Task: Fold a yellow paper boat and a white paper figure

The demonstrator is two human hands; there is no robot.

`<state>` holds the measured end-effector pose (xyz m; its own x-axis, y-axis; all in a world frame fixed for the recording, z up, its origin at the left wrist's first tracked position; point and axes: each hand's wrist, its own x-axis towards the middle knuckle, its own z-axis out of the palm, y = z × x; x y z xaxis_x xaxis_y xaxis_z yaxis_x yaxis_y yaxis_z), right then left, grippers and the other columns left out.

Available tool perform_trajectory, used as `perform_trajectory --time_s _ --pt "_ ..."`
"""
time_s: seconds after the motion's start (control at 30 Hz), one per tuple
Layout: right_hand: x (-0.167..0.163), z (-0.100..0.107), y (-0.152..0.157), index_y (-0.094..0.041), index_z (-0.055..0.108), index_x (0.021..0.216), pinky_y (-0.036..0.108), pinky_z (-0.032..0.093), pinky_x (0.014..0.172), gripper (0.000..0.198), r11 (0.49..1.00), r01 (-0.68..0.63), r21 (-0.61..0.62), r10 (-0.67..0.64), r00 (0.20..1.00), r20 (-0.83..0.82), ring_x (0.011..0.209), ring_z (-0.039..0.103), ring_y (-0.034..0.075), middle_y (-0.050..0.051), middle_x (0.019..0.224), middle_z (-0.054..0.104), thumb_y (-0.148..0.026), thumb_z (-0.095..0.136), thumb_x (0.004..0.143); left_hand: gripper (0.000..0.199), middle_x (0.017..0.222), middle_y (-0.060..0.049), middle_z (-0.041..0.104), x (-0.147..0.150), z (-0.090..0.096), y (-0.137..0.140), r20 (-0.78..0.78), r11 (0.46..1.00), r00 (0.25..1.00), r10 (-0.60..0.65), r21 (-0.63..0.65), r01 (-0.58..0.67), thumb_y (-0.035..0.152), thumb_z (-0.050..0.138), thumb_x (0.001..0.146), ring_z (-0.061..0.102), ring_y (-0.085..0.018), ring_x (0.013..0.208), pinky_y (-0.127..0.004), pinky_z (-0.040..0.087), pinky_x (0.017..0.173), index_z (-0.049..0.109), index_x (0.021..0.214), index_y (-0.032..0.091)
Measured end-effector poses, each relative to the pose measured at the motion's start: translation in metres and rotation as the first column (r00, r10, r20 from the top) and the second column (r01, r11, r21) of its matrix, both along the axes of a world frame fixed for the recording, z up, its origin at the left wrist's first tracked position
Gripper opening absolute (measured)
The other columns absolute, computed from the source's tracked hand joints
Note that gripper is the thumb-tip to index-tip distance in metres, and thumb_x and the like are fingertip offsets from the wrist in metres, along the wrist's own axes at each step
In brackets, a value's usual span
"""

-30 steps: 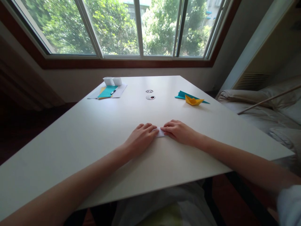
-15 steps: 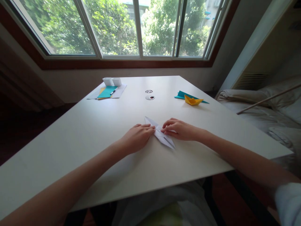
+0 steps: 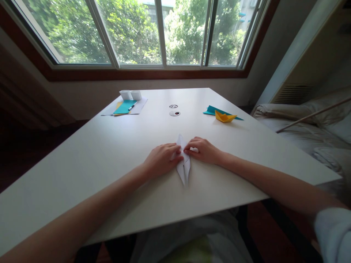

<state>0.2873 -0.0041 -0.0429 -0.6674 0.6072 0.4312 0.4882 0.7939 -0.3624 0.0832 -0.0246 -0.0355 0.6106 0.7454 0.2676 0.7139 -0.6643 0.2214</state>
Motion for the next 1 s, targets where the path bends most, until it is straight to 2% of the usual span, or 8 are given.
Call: perform_trajectory --time_s 0.17,0.3,0.4,0.53,0.73,0.9,1.0 --pt "-0.007 -0.003 -0.001 -0.016 0.065 0.078 0.026 0.043 0.071 0.011 0.994 0.106 0.001 -0.106 0.994 -0.004 0.073 0.054 0.014 0.004 0.076 0.064 -0.021 0.055 0.08 0.018 0.088 -0.004 0.066 0.0 -0.004 0.016 0.154 0.996 0.985 -0.072 -0.036 0.079 0.028 0.049 0.084 0.058 -0.017 0.088 -0.029 0.046 0.08 0.064 0.08 0.02" --pt "-0.006 -0.002 -0.001 -0.017 0.065 0.077 0.026 0.042 0.071 0.01 0.993 0.12 -0.021 -0.12 0.993 0.003 0.073 0.054 0.014 0.003 0.076 0.063 -0.023 0.056 0.079 0.016 0.088 -0.003 0.066 0.001 -0.009 0.025 0.174 0.997 0.983 -0.054 -0.043 0.062 0.028 0.051 0.082 0.058 -0.017 0.089 -0.03 0.045 0.082 0.065 0.082 0.021" --pt "-0.006 0.0 -0.001 -0.017 0.065 0.077 0.027 0.042 0.074 0.01 0.994 0.11 -0.017 -0.109 0.994 0.024 0.077 0.055 0.015 0.004 0.078 0.064 -0.023 0.057 0.079 0.019 0.103 -0.002 0.065 -0.001 -0.01 0.023 0.139 0.999 0.99 -0.024 -0.037 0.03 0.031 0.05 0.083 0.055 -0.019 0.104 -0.033 0.043 0.09 0.066 0.088 0.023" --pt "-0.005 0.003 -0.002 -0.017 0.066 0.076 0.028 0.042 0.074 0.013 0.995 0.098 0.015 -0.099 0.992 0.072 0.076 0.055 0.015 0.005 0.078 0.065 -0.024 0.056 0.08 0.03 0.115 0.001 0.062 -0.004 -0.01 0.016 0.031 0.999 0.998 0.047 -0.026 -0.046 0.04 0.045 0.085 0.04 -0.022 0.124 -0.039 0.037 0.097 0.062 0.106 0.028" --pt "0.001 0.008 -0.008 -0.019 0.068 0.085 0.03 0.041 0.077 0.019 0.997 0.069 0.042 -0.075 0.984 0.163 0.08 0.056 0.016 0.005 0.087 0.066 -0.032 0.055 0.081 0.038 0.128 0.002 0.052 -0.006 -0.002 0.006 -0.112 0.998 0.992 0.049 -0.03 -0.053 0.047 0.038 0.087 0.028 -0.026 0.131 -0.048 0.034 0.096 0.056 0.114 0.03" --pt "0.008 0.012 -0.015 -0.02 0.066 0.099 0.035 0.04 0.082 0.032 0.997 0.043 0.066 -0.059 0.964 0.26 0.089 0.056 0.02 0.008 0.102 0.063 -0.043 0.054 0.079 0.062 0.139 -0.003 0.039 -0.009 0.004 -0.001 -0.178 0.994 0.984 0.007 -0.108 -0.026 0.063 0.038 0.079 0.02 -0.032 0.132 -0.053 0.028 0.098 0.041 0.13 0.027" --pt "0.01 0.013 -0.017 -0.021 0.063 0.105 0.037 0.04 0.083 0.04 0.997 0.029 0.078 -0.051 0.953 0.299 0.091 0.056 0.022 0.009 0.106 0.062 -0.049 0.053 0.078 0.066 0.14 -0.005 0.036 -0.008 0.006 -0.005 -0.2 0.994 0.98 0.004 -0.103 -0.025 0.065 0.038 0.078 0.02 -0.034 0.132 -0.053 0.026 0.099 0.039 0.132 0.027"
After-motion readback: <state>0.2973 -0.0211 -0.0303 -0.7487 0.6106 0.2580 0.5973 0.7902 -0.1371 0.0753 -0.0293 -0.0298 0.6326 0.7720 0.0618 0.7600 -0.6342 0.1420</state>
